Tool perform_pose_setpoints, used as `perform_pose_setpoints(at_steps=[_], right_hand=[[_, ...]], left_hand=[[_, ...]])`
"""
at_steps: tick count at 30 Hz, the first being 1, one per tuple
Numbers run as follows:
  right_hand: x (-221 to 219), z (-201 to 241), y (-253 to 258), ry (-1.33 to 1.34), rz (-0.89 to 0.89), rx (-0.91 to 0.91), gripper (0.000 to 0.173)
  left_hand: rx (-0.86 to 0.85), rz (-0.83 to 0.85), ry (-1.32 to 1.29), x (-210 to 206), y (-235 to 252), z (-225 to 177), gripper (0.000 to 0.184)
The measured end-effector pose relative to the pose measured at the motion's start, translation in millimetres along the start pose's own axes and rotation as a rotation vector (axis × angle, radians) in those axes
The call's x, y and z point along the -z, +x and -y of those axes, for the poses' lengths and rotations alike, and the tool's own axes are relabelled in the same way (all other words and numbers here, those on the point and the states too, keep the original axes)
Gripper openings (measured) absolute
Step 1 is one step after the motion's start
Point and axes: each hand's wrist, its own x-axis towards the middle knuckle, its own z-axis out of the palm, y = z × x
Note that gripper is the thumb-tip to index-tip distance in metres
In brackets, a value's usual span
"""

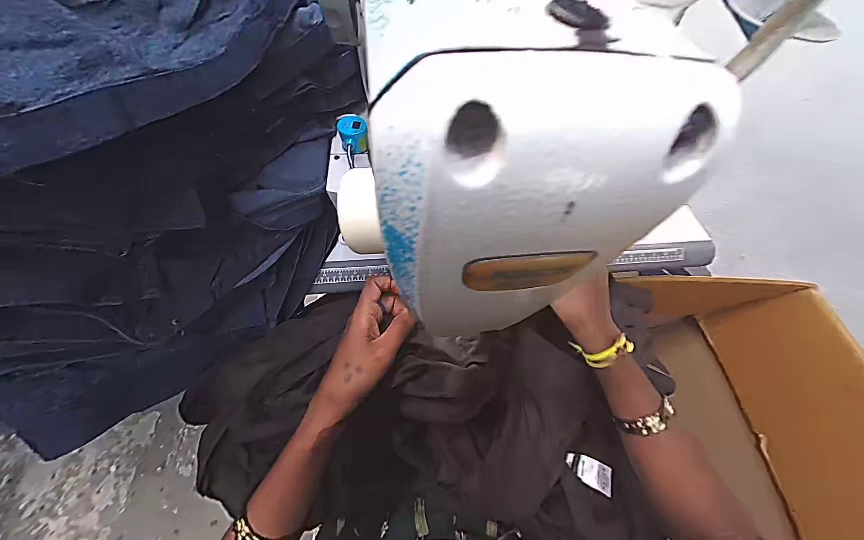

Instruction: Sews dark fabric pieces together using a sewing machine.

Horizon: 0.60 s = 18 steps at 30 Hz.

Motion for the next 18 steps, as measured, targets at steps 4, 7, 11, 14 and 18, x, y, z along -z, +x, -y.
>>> perform_pose_setpoints(at_steps=[4,7,11,14,18], right_hand=[[-13,-25,14,-0.117,-0.005,0.015,0.024],[-18,-26,15,-0.126,-0.019,0.023,0.014],[-9,-24,4,0.015,-0.149,0.019,0.018],[6,-13,-7,0.152,-0.229,-0.028,0.02],[18,0,-17,0.282,-0.249,-0.051,0.02]], left_hand=[[0.009,-0.012,-0.028,-3,2,3,0.024],[0.006,-0.011,-0.005,-3,1,2,0.025],[-0.007,-0.011,-0.004,-3,-2,6,0.021],[0.022,-0.048,-0.012,-7,-3,2,0.016],[0.049,-0.079,0.013,-8,-4,-4,0.016]])
